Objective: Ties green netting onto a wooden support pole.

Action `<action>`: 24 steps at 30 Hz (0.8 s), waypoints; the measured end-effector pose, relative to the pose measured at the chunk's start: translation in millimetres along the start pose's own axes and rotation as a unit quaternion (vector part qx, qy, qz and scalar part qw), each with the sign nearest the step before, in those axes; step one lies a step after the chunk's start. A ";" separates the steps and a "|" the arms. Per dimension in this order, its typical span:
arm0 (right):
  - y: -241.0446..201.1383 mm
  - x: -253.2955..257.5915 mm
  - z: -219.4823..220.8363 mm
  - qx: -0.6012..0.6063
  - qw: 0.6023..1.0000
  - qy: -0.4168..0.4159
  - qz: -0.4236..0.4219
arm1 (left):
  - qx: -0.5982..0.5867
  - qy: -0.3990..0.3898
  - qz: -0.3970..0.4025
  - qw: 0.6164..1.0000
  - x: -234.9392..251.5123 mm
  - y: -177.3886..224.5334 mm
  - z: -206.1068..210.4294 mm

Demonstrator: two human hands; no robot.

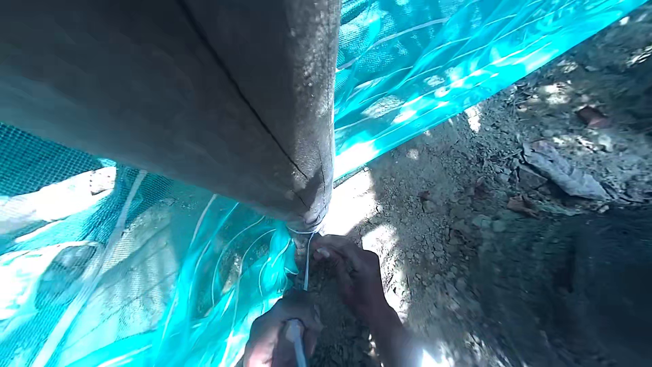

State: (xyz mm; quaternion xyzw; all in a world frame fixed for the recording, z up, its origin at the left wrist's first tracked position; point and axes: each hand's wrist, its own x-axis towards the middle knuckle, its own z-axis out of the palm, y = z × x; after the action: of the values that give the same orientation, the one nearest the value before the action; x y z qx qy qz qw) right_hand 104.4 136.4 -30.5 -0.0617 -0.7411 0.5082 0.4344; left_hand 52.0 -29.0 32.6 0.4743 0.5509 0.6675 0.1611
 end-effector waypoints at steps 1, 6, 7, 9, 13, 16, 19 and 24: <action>0.5 0.1 0.5 -0.032 0.999 0.014 -0.026 | 0.002 -0.009 0.009 1.000 -0.7 -2.5 3.9; 2.3 8.5 2.7 -0.139 0.988 0.027 -0.068 | -0.021 -0.019 0.036 0.999 5.3 -4.4 24.6; 4.2 9.9 3.8 -0.151 0.986 0.025 -0.072 | -0.027 -0.015 0.035 0.999 7.5 -2.0 27.4; 5.7 12.2 2.6 -0.159 0.984 0.010 -0.074 | -0.033 -0.007 0.035 0.999 11.1 0.9 29.7; 0.6 16.1 -8.1 -0.157 0.981 -0.088 -0.079 | -0.059 0.016 0.030 0.998 14.2 1.4 29.2; -4.7 14.7 -15.0 -0.151 0.973 -0.143 -0.095 | -0.082 0.036 0.036 0.995 18.6 0.7 34.4; -1.1 9.8 -17.7 -0.127 0.980 -0.119 -0.097 | -0.079 0.018 0.029 0.996 17.6 2.2 40.8; 7.3 14.5 -23.1 0.067 0.991 -0.115 -0.005 | 0.040 -0.030 0.105 0.993 23.0 -9.1 21.1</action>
State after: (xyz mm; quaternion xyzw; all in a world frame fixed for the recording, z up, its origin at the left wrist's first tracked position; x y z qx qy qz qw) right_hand 109.3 163.7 -25.6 0.0299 -0.7504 0.5586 0.3522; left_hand 54.8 3.4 33.8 0.5555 0.5193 0.6434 0.0879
